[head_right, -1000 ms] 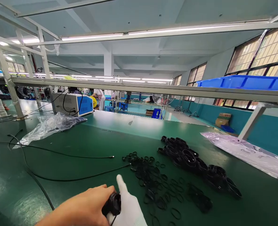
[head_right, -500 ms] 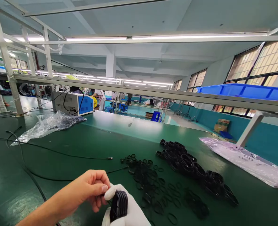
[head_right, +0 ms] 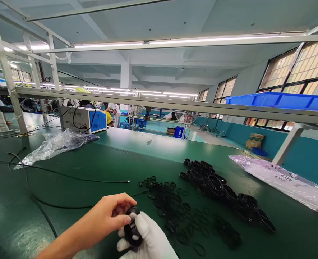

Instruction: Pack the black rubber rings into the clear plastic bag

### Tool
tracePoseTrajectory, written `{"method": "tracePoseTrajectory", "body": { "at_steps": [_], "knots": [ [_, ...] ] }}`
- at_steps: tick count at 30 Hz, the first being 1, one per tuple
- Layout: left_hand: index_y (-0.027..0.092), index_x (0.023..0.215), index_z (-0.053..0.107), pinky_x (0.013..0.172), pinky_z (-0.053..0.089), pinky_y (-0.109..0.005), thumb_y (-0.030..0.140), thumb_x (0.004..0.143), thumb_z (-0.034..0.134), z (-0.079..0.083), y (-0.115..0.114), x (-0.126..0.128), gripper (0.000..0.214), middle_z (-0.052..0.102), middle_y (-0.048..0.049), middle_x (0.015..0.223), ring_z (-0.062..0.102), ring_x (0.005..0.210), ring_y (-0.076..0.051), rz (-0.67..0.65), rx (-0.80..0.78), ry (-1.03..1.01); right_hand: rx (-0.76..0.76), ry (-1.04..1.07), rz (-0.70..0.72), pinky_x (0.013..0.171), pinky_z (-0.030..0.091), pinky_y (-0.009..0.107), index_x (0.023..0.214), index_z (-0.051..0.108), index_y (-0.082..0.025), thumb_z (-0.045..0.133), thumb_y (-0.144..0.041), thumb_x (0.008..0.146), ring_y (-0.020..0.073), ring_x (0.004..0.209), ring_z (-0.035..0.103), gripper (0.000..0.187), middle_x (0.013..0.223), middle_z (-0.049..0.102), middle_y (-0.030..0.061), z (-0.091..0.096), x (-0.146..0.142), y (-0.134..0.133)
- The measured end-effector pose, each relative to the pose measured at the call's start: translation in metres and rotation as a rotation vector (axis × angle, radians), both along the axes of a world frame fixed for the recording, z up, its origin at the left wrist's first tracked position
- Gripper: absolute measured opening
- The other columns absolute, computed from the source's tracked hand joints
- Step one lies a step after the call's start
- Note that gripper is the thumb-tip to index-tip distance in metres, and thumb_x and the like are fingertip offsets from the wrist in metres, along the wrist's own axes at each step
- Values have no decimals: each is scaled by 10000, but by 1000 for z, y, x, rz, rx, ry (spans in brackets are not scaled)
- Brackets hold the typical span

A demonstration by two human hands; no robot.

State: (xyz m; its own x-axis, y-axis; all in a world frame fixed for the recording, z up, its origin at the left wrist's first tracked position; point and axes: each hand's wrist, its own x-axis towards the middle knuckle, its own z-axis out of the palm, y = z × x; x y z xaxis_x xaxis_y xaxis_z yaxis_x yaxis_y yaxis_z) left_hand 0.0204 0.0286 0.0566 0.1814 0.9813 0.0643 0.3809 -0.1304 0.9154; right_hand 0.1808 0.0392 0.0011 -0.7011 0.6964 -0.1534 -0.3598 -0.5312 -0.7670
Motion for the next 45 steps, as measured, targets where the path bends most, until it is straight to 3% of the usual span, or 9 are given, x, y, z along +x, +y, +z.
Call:
{"method": "tracePoseTrajectory", "body": {
  "at_steps": [4,9,13,19,25,30,33,39,45],
  "knots": [
    [128,918,608,473,375,-229,276,637,626,-10,11,-8,318,528,56,596,487,473,-84,-58,-271,-327,-7,4,53,535,454,211,961,561,-100,436,-591,861,95,594,584,517,842,608,90,-4,-5,4],
    [134,844,553,427,375,-211,304,639,623,-21,13,-1,275,527,64,502,516,431,-94,90,-279,-338,312,-187,1,556,504,273,1102,508,-193,771,-377,605,157,770,560,591,967,535,42,-4,-2,9],
    [159,757,498,390,359,-199,369,674,569,-34,3,6,237,557,44,556,497,410,-78,148,-305,-364,276,-123,26,687,495,319,1077,501,-168,725,-340,655,190,872,581,508,1009,543,55,0,0,7],
    [170,705,473,442,377,-199,362,626,644,-52,-11,6,269,517,56,535,457,459,-70,-7,-345,-480,271,-107,99,738,454,321,976,536,-141,742,-270,673,155,801,562,388,880,587,40,18,-2,-1],
    [173,691,477,501,381,-222,373,665,584,-51,-9,5,228,494,47,538,456,475,-86,-59,-342,-509,218,-65,87,723,452,316,967,549,-142,758,-289,669,159,791,560,393,856,586,42,10,-1,2],
    [194,874,582,623,433,-267,233,759,483,-44,-14,2,157,617,-31,826,572,670,-157,245,48,65,113,1,131,747,459,320,1015,548,-167,744,-258,682,157,858,566,397,994,531,46,7,-1,0],
    [220,975,623,720,426,-265,78,727,449,-50,-16,2,334,607,-46,925,576,790,-168,237,354,269,141,30,134,751,465,337,984,560,-166,760,-229,642,163,844,574,402,973,527,34,2,-2,1],
    [201,890,660,657,435,-238,67,768,432,-66,-9,5,291,594,-31,788,576,708,-144,272,443,205,289,-25,110,834,454,413,1074,554,-145,768,-304,619,217,887,600,528,979,578,75,-15,-3,12],
    [195,879,670,637,426,-235,99,794,424,-70,1,10,277,576,-17,756,564,687,-131,321,488,94,242,33,51,751,472,357,1080,556,-162,772,-363,628,189,818,596,540,949,581,59,-4,-12,6]
  ]
}}
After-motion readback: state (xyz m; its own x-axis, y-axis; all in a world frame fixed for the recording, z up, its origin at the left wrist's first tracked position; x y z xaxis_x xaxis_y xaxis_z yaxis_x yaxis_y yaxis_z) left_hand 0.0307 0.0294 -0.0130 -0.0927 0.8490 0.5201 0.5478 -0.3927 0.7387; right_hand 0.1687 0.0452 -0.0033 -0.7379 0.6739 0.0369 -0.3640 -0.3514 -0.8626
